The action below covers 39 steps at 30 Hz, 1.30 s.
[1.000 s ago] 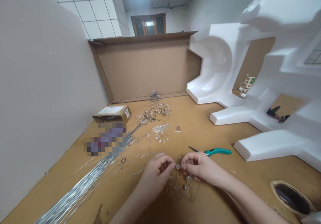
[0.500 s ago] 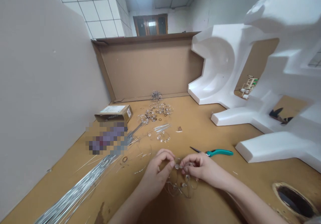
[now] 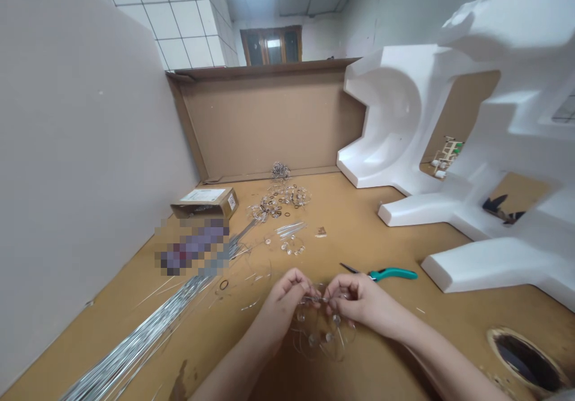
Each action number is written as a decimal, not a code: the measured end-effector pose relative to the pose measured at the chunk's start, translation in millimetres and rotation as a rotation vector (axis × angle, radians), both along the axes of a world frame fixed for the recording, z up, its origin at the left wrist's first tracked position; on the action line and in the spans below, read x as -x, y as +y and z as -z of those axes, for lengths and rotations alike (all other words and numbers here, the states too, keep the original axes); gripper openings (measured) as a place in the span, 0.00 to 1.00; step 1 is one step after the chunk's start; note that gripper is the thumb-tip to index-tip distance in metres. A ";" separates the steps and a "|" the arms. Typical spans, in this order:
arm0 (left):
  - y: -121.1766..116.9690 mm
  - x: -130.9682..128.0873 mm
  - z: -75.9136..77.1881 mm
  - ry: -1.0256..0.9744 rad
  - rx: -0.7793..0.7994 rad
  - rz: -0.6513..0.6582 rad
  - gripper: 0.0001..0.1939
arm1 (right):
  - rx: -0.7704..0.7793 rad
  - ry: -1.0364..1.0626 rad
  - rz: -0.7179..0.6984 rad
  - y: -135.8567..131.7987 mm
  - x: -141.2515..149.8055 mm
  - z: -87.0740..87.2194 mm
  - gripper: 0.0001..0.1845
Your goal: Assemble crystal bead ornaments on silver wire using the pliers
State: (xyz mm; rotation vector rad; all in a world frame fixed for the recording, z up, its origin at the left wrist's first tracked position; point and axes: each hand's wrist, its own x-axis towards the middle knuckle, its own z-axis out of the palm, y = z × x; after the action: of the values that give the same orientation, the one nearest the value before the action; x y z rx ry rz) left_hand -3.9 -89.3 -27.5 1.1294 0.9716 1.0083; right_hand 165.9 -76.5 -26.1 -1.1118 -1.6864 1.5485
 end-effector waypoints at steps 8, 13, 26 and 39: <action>-0.2 -3.2 0.3 0.015 -0.017 -0.032 0.06 | 0.003 -0.012 -0.058 -0.3 -0.6 10.5 0.04; -2.1 -4.2 -4.5 0.100 -0.053 -0.039 0.06 | 0.007 -0.063 -0.082 -1.6 -1.1 7.5 0.04; 3.0 2.2 -0.1 0.057 -0.053 -0.021 0.04 | -0.542 -1.219 0.084 2.2 -84.9 -3.8 0.35; -2.2 10.6 -12.7 -0.030 -0.108 0.153 0.04 | -0.773 -1.307 0.005 -2.2 -83.9 -23.7 0.16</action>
State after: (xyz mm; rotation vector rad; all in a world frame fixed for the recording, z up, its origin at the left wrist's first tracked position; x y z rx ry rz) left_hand -14.5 -91.5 -14.8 1.2553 0.8016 0.9595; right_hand 249.8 -78.7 -2.4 -1.7305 -2.6522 -0.1530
